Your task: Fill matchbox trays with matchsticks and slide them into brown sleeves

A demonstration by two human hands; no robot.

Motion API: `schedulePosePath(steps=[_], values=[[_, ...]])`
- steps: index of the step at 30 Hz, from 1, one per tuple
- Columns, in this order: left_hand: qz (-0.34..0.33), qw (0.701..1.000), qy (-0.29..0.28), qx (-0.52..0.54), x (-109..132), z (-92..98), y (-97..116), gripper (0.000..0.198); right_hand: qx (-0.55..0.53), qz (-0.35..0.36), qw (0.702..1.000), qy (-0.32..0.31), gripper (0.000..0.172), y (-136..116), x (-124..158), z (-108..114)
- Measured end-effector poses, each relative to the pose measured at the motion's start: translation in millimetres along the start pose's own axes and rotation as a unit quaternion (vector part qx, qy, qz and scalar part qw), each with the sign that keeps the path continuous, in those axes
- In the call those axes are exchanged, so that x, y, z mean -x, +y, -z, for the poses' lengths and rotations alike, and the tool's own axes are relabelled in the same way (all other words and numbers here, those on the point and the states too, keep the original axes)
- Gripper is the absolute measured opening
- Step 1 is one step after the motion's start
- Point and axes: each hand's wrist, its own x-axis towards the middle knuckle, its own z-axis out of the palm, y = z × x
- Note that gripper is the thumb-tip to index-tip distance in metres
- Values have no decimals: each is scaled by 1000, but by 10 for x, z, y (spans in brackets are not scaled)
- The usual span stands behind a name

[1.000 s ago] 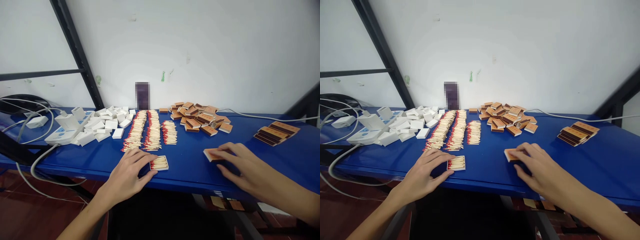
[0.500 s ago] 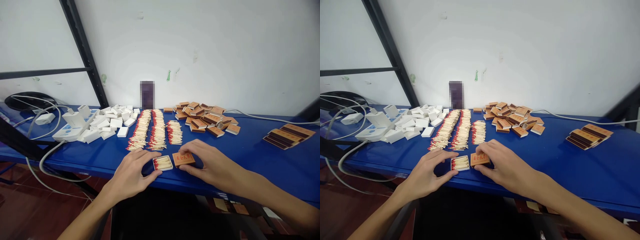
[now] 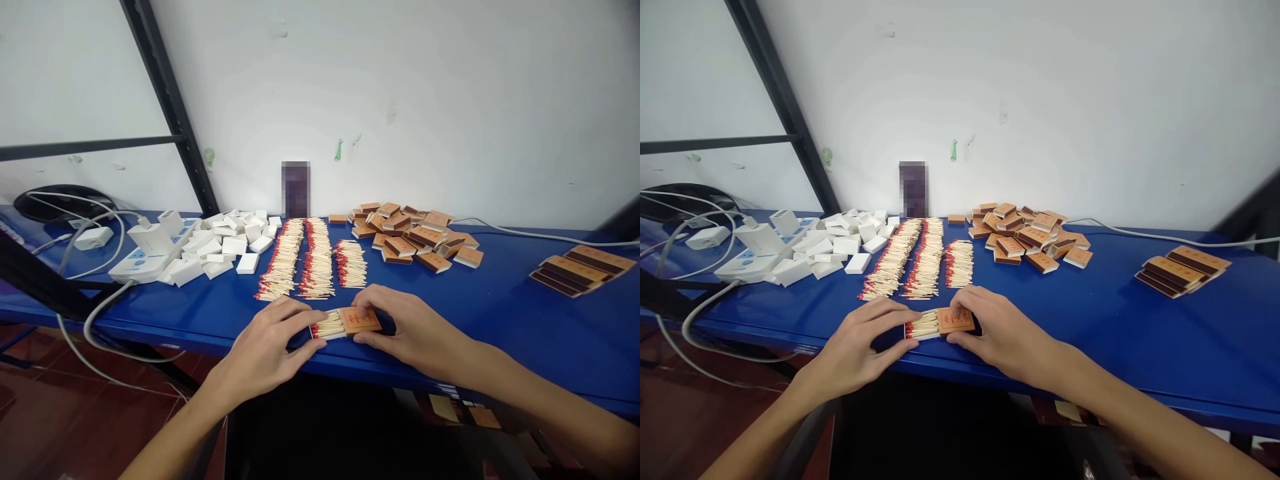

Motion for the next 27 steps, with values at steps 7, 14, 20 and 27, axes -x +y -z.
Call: schedulePosePath(steps=[7, 14, 20, 27], values=[[-28, 998, -48, -36, 57, 7, -13, 34, -43, 19, 998, 29, 14, -12, -10, 13], [-38, 998, -41, -42, 59, 6, -21, 33, -34, 29, 999, 23, 19, 6, 1, -8], [-60, 994, -47, -82, 69, 8, -2, 37, -66, 17, 997, 23, 21, 3, 34, -8], [-97, 980, -38, -167, 109, -42, 44, 44, -69, 11, 997, 17, 24, -40, 30, -48]])
